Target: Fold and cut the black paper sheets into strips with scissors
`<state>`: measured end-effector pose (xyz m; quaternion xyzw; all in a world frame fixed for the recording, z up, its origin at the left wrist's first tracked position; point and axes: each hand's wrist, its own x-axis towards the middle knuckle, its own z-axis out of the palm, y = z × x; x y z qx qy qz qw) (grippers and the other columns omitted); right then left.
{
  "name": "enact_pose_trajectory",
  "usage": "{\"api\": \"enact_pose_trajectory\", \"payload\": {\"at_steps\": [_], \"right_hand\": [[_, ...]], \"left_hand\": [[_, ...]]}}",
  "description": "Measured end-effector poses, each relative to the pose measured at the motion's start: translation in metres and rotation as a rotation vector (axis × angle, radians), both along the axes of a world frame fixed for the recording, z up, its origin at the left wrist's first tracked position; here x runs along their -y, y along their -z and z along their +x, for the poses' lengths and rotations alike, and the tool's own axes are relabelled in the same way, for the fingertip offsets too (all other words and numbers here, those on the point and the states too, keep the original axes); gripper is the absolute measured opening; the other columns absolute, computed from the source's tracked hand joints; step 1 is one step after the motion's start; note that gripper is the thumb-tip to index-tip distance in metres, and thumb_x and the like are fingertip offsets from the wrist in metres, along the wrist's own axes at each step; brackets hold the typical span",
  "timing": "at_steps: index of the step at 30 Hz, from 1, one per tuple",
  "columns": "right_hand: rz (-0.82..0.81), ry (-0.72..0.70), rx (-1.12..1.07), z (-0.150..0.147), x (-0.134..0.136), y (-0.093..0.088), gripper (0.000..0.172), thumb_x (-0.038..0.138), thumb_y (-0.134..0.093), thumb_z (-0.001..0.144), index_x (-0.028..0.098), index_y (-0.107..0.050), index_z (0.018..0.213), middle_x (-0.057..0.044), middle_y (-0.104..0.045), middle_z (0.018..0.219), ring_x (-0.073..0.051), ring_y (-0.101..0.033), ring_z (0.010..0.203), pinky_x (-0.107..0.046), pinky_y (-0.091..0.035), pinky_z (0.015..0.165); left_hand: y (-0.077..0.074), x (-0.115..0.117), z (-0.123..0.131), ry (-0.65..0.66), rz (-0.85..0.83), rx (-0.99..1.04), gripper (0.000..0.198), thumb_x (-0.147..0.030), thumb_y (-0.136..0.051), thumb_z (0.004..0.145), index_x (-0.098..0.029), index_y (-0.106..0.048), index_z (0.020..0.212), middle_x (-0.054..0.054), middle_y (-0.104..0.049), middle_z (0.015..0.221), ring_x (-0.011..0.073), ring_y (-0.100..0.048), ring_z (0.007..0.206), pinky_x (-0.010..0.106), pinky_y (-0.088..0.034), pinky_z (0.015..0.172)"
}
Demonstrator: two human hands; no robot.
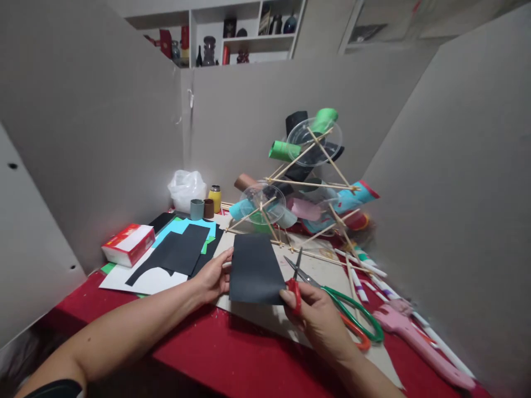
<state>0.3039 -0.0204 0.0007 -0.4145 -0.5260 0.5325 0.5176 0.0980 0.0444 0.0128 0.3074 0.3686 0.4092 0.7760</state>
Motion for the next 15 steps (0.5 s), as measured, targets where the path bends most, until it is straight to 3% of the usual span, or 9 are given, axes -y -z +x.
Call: {"api": "enact_pose_trajectory", "payload": {"at_steps": [3,8,15], "right_hand": [[-0.086,-0.032,0.084,-0.002,0.001,0.004,0.036,0.045,-0.074,0.07,0.016,-0.055,0.061,0.007,-0.039,0.045,-0.006,-0.029,0.041,-0.02,-0.021,0.041],[-0.179,-0.078,0.204,-0.008,-0.004,0.008,0.043,0.051,-0.074,0.067,0.017,-0.05,0.056,0.007,-0.033,0.046,-0.006,-0.026,0.043,-0.021,-0.018,0.042],[-0.321,-0.072,0.198,0.002,-0.001,0.032,0.041,0.054,-0.071,0.069,0.018,-0.054,0.059,0.006,-0.036,0.043,-0.007,-0.029,0.039,-0.021,-0.021,0.039]], "left_hand": [[0.007,0.003,0.0,0.102,-0.072,0.111,0.031,-0.037,-0.063,0.081,-0.01,-0.065,0.096,0.01,-0.07,0.083,0.019,-0.067,0.075,0.03,-0.052,0.076],[0.011,0.002,-0.001,0.009,-0.093,0.065,0.022,-0.017,-0.072,0.073,-0.007,-0.068,0.092,0.011,-0.072,0.081,0.0176,-0.067,0.07,0.027,-0.052,0.07],[0.009,0.005,0.001,0.002,-0.086,0.062,0.032,-0.02,-0.076,0.068,-0.009,-0.068,0.097,0.012,-0.072,0.089,0.0197,-0.067,0.077,0.033,-0.051,0.079]]}}
